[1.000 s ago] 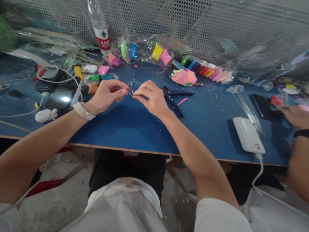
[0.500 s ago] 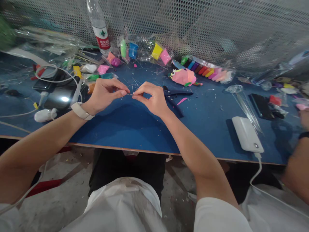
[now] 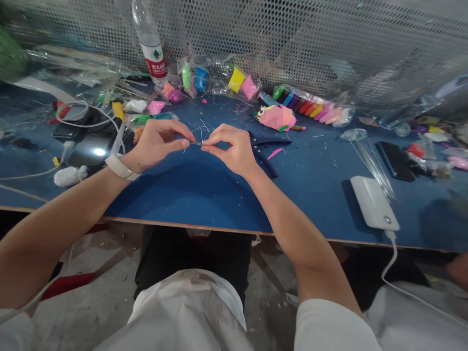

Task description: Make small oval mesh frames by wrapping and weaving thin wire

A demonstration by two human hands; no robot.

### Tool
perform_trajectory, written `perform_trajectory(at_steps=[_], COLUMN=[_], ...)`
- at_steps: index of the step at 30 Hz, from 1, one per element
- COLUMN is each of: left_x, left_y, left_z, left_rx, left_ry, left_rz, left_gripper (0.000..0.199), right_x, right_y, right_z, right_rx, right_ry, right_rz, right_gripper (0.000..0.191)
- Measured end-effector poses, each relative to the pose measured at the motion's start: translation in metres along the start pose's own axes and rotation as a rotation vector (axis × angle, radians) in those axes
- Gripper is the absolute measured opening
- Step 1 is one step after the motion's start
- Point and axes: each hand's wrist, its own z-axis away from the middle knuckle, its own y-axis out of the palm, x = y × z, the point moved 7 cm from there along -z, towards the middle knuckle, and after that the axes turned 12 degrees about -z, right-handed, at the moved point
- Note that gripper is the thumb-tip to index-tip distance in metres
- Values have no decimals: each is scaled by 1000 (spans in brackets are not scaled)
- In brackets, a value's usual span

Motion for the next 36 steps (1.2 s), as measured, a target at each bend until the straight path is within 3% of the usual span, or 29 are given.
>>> perform_trajectory(at_steps=[6,13,19,23,28,36], left_x=[-9,-1,-3,-1,-4,-10], left_y=[-2,2,0,2,3,4], left_z=[3,5,8,7,6,9], left_rx=[-27,-56,-162,-120,-57,-126], left_ry=[145,121,179,101,125,227], left_rz=[-134,-69,-20,-4,-2,0], left_gripper=[28,34,21,29,34,21], right_x=[-8,-7,-7,-5,-9,-5], right_y=[-4,-4,1,4,1,4], right_z=[1,-1,-1,-1,-1,-2], right_rx=[-12,-3,-3,16,-25,26], right_ry=[88,25,58,55,101,81], right_rz=[-8,-11,-18,-29,-79,-75], right_gripper=[29,32,36,34,37,34])
